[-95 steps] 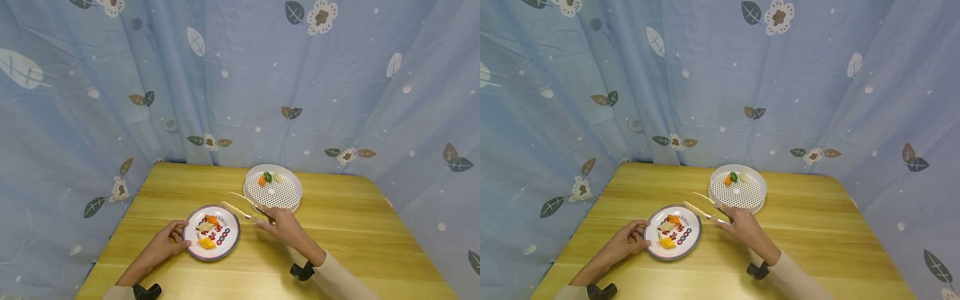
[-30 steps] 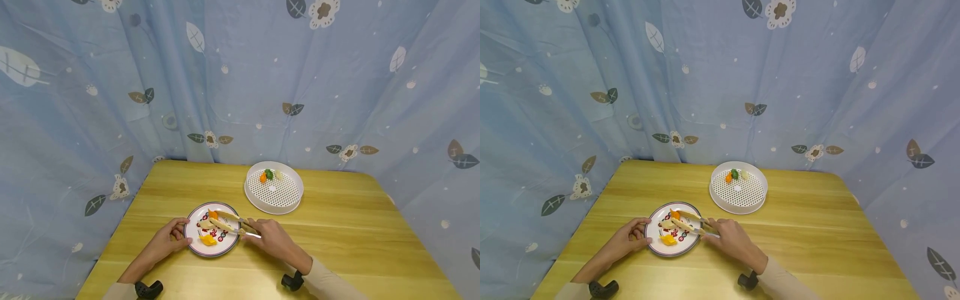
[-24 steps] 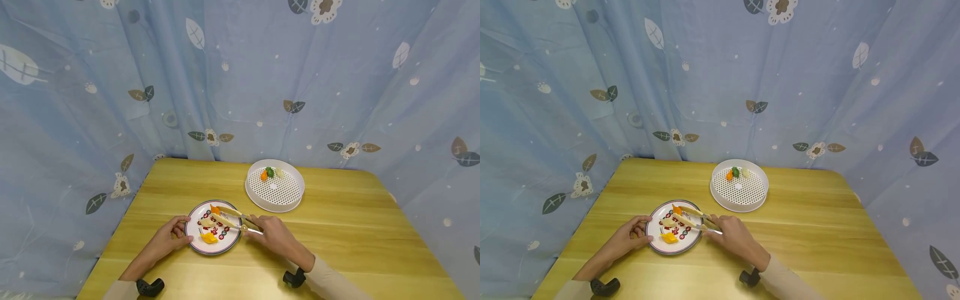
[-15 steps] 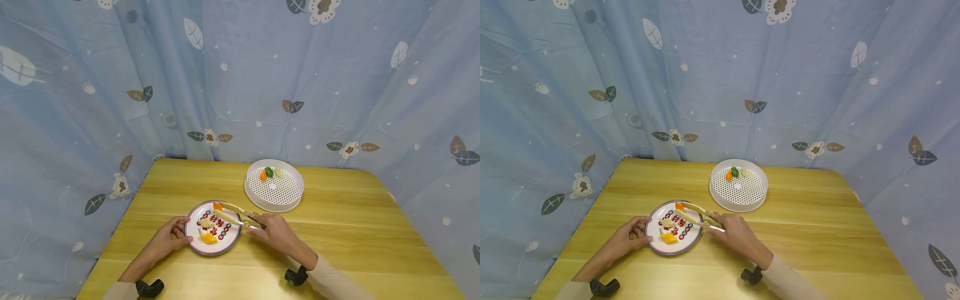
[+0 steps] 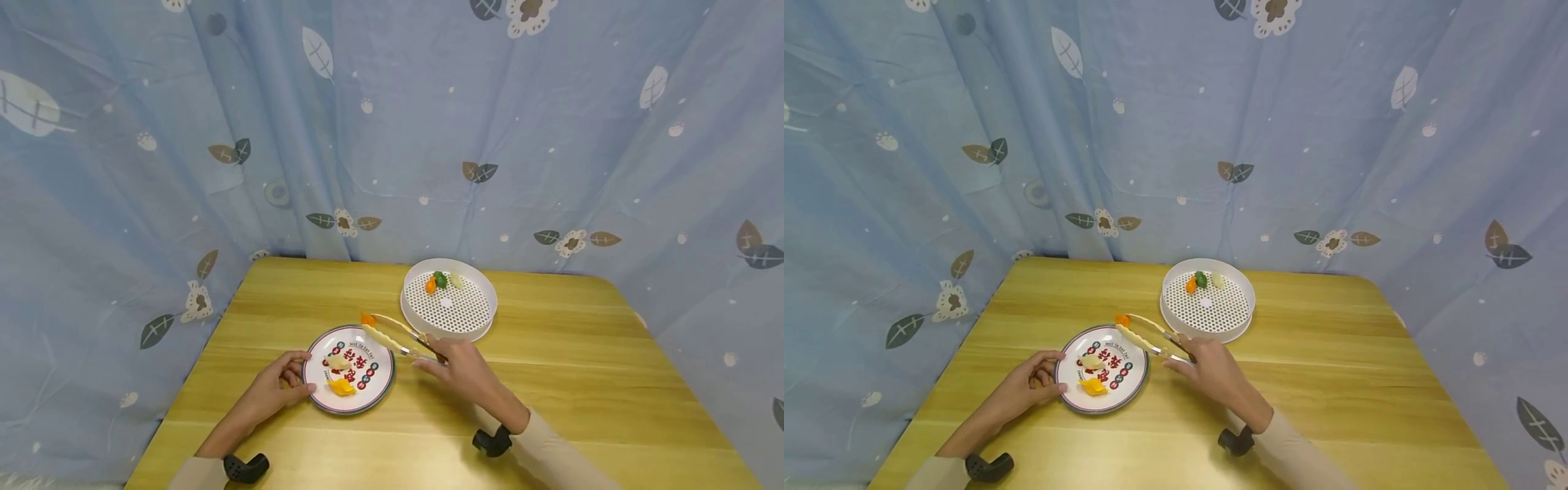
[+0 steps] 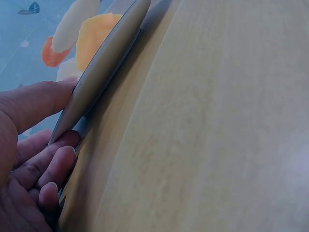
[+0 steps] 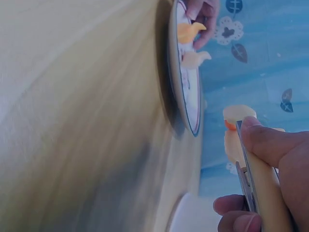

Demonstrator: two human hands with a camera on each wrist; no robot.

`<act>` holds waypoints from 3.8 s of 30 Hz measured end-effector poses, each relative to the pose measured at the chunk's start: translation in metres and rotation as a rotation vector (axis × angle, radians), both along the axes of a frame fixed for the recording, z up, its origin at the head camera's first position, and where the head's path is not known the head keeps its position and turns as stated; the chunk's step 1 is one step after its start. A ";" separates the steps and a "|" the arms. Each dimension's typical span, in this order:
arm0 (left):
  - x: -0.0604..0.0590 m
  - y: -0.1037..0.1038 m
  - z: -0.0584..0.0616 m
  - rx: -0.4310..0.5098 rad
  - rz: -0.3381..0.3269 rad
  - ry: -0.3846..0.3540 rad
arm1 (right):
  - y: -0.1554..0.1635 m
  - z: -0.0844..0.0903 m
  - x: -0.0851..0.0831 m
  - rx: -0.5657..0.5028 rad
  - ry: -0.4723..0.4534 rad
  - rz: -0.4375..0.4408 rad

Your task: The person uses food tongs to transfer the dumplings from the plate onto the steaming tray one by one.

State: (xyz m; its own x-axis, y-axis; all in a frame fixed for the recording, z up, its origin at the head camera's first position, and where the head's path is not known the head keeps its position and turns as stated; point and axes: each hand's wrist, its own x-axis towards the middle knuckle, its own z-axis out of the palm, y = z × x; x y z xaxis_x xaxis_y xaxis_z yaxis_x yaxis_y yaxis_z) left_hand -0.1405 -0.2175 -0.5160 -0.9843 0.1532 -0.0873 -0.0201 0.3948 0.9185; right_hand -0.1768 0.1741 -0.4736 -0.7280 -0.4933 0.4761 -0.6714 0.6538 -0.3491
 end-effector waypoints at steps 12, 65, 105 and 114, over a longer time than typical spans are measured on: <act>0.000 0.000 -0.002 -0.003 0.007 -0.013 | 0.023 0.006 -0.010 0.008 0.013 -0.082; 0.000 0.000 -0.002 0.035 -0.003 -0.016 | 0.070 0.017 -0.058 0.202 -0.210 -0.277; 0.002 0.000 0.001 0.031 -0.016 -0.009 | 0.008 0.007 -0.009 0.062 -0.092 0.083; 0.001 0.000 -0.002 0.013 0.010 -0.025 | -0.003 0.000 0.001 0.081 -0.076 0.183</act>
